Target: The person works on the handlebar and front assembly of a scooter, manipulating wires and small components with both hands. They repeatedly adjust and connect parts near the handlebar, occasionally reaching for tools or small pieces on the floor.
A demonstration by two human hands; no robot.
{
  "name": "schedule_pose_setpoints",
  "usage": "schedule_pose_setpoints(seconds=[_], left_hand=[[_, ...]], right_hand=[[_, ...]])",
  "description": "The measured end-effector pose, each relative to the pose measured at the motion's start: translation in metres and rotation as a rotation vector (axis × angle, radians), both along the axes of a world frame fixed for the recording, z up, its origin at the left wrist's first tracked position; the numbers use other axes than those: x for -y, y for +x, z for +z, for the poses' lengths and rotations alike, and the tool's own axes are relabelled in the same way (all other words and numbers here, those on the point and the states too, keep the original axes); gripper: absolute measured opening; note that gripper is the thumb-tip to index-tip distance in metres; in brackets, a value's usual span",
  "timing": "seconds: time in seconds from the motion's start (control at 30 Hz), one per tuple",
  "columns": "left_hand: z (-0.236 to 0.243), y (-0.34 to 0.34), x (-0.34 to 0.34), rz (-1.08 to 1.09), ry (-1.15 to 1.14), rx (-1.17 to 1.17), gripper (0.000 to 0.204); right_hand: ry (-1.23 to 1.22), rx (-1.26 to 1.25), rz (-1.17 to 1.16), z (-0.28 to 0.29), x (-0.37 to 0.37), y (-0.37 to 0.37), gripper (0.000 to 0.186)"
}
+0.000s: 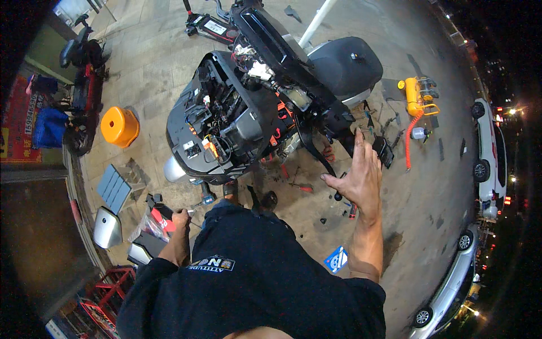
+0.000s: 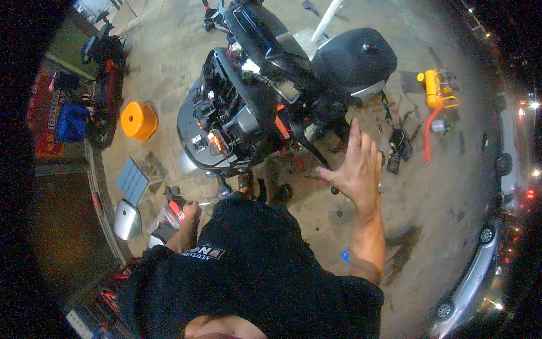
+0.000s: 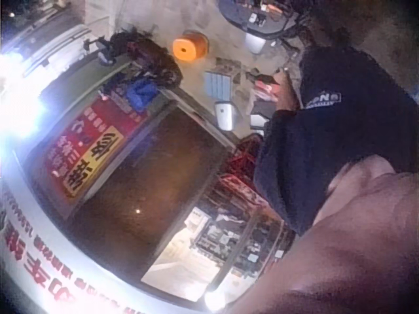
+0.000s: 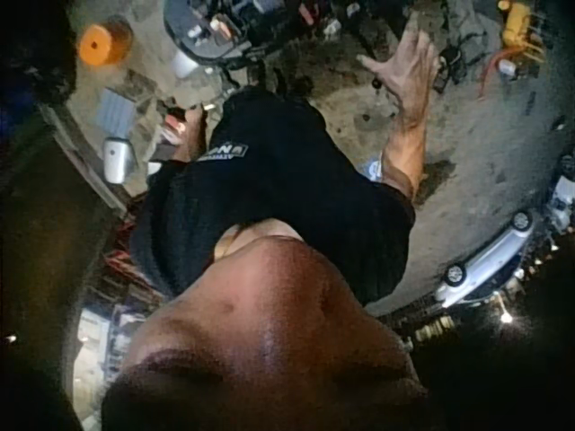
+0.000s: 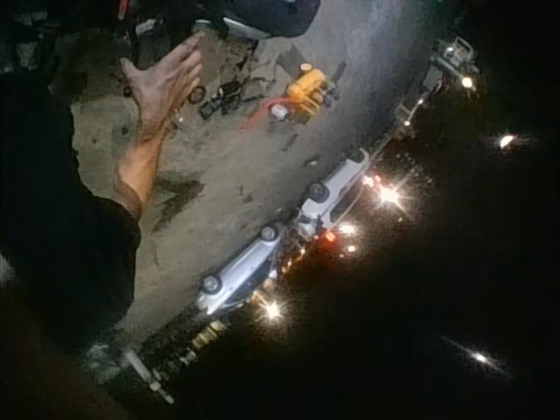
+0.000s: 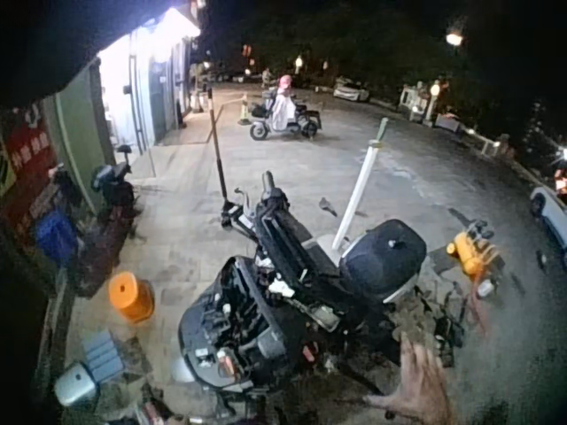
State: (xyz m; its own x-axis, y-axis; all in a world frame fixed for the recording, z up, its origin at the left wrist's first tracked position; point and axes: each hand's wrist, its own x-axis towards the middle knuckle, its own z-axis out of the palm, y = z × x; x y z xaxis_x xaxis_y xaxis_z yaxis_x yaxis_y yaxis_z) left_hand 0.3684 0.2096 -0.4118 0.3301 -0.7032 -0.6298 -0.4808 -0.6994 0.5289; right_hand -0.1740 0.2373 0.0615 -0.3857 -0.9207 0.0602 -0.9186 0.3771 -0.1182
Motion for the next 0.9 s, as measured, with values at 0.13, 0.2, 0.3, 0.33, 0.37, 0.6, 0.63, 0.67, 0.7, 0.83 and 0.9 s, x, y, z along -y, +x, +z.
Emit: schedule_pose_setpoints(seconds=[0.13,0.2,0.3,0.33,0.37,0.6,0.63,0.67,0.7,0.83,0.9], left_hand=[[-0.002,-0.011,0.002,0.009,-0.065,-0.097,0.029],[0.004,-0.023,0.012,-0.012,-0.102,-0.115,0.029],[0.024,-0.046,0.027,0.101,-0.097,-0.189,0.027],[0.033,-0.051,0.034,0.093,-0.103,-0.209,0.026],[0.040,-0.056,0.039,0.084,-0.096,-0.248,0.025],[0.039,-0.057,0.038,0.119,-0.096,-0.265,0.025],[0.030,-0.053,0.034,0.141,-0.095,-0.251,0.023],[0.022,-0.048,0.032,0.092,-0.126,-0.177,0.023],[0.013,-0.042,0.031,0.045,-0.143,-0.124,0.024],[-0.002,-0.029,0.023,0.034,-0.040,-0.120,0.026],[0.004,-0.030,0.022,0.073,-0.041,-0.152,0.025]], right_hand=[[-0.023,-0.014,0.020,-0.002,0.000,-0.001,0.124],[-0.024,-0.021,0.027,-0.002,0.000,-0.002,0.123],[-0.001,-0.017,0.010,-0.002,-0.001,-0.002,0.122],[-0.005,-0.008,0.006,-0.002,-0.001,-0.002,0.121],[0.005,-0.021,0.002,-0.002,-0.001,-0.002,0.120],[0.004,0.001,-0.008,-0.002,-0.001,-0.002,0.112],[-0.004,0.018,-0.007,-0.002,0.000,-0.002,0.112],[0.017,0.014,-0.015,-0.002,0.000,-0.002,0.112],[0.024,0.019,-0.017,-0.002,0.000,-0.002,0.112],[-0.008,-0.008,0.001,-0.001,0.001,-0.002,0.112],[0.004,0.010,-0.005,-0.001,0.000,-0.002,0.112]])
